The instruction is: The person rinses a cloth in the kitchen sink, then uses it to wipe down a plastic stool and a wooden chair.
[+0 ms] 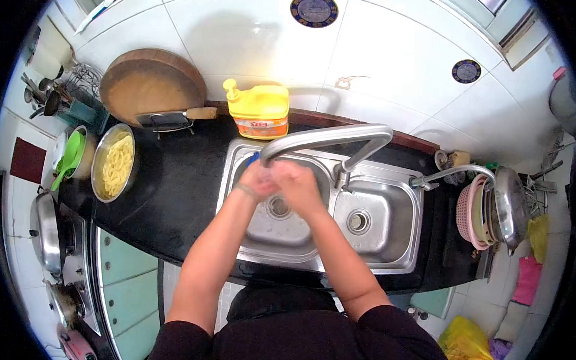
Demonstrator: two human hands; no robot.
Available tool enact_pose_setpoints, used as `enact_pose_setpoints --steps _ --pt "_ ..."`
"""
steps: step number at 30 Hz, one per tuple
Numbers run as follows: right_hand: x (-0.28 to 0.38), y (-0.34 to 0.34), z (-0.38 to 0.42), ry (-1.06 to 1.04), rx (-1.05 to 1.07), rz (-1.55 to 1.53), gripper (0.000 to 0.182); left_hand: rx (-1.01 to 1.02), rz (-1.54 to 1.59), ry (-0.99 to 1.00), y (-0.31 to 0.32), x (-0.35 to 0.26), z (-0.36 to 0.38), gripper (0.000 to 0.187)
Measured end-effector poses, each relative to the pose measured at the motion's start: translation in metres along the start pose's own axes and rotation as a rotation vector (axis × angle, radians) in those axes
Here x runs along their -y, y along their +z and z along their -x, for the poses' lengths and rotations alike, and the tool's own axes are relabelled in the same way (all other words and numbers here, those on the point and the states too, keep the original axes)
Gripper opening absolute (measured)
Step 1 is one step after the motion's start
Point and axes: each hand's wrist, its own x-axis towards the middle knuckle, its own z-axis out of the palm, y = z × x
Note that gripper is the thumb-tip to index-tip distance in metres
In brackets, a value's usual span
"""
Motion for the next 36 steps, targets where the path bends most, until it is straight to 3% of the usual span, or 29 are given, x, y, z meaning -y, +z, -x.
enact_pose_setpoints --steps 1,2,4,5,7,9,11,13,15,17,18,19,21,22,23,25,26,27,29,30,31,33,34,35,36 --pt "0.002 -0.005 0.002 -0.003 -0.005 0.001 0.025 -0.210 0.037 -0.094 0.006 -0.004 -0.010 0.019" --pt "0.007 -0.013 0.004 0.051 -0.091 -0.093 0.025 -0.209 0.035 -0.097 0.004 -0.007 -0.023 0.019" --pt "0.006 -0.033 0.009 0.091 -0.199 -0.167 0.024 -0.415 0.161 0.114 -0.002 -0.005 -0.044 0.022" --pt "0.000 -0.042 0.011 0.090 -0.204 -0.169 0.024 -0.416 0.158 0.109 0.002 -0.003 -0.047 0.022" --pt "-0.009 -0.058 0.015 0.116 -0.258 -0.128 0.023 -0.634 -0.069 0.050 0.009 -0.001 -0.052 0.025" --pt "-0.017 -0.067 0.015 0.114 -0.259 -0.076 0.023 -0.729 0.020 0.025 0.013 0.009 -0.044 0.030" --pt "-0.038 -0.073 0.009 -0.043 -0.219 0.094 0.029 -0.701 0.032 0.001 0.034 0.021 -0.025 0.032" --pt "-0.060 -0.076 0.001 -0.012 -0.184 0.070 0.038 -0.484 0.009 -0.146 0.013 0.025 -0.003 0.035" --pt "-0.072 -0.073 -0.001 0.023 -0.135 0.049 0.048 -0.481 0.116 -0.154 0.037 0.044 0.016 0.039" --pt "-0.076 -0.056 -0.005 0.112 0.171 -0.696 0.061 -0.330 0.268 -0.188 0.039 0.056 0.032 0.042" --pt "-0.076 -0.045 -0.006 0.168 0.291 -1.018 0.068 -0.114 0.383 -0.183 0.024 0.065 0.038 0.048" --pt "-0.069 -0.029 -0.010 0.173 0.299 -1.020 0.068 -0.115 0.384 -0.174 0.024 0.070 0.043 0.048" --pt "-0.050 -0.003 -0.013 0.065 0.518 -1.327 0.060 -0.042 0.613 -0.108 0.024 0.077 0.050 0.052" --pt "-0.043 0.003 -0.010 0.134 0.331 -1.263 0.045 -0.114 0.520 0.006 0.026 0.076 0.054 0.046" --pt "-0.044 0.005 -0.013 0.139 0.337 -1.264 0.045 -0.115 0.522 0.014 0.041 0.072 0.058 0.046" --pt "-0.047 0.008 -0.027 0.180 0.379 -1.123 0.032 -0.371 0.313 0.057 0.068 0.065 0.067 0.057" --pt "-0.047 0.009 -0.033 0.200 0.401 -1.051 0.026 -0.279 0.348 0.007 0.046 0.060 0.073 0.046" --pt "-0.046 0.010 -0.038 0.205 0.410 -1.050 0.026 -0.278 0.350 0.017 0.040 0.056 0.077 0.046" --pt "-0.029 0.015 -0.045 0.450 0.398 -0.893 0.016 -0.146 0.121 -0.063 0.042 0.046 0.079 0.029" --pt "-0.018 0.018 -0.047 0.552 0.379 -0.811 0.014 -0.317 -0.041 -0.080 0.048 0.043 0.078 0.017" --pt "-0.020 0.020 -0.049 0.552 0.382 -0.809 0.014 -0.316 -0.041 -0.076 0.056 0.041 0.076 0.017" --pt "-0.031 0.024 -0.054 0.600 0.309 -0.738 0.015 -0.581 -0.610 -0.071 0.066 0.040 0.071 0.013" --pt "-0.046 0.015 -0.055 0.651 0.446 -1.028 0.017 -0.659 -0.721 -0.047 0.061 0.041 0.067 0.015" --pt "-0.056 0.018 -0.057 0.649 0.445 -1.027 0.017 -0.657 -0.722 -0.047 0.047 0.044 0.062 0.015" --pt "-0.067 0.023 -0.058 0.591 0.265 -0.873 0.020 -0.719 -1.076 0.137 0.029 0.048 0.054 0.016"
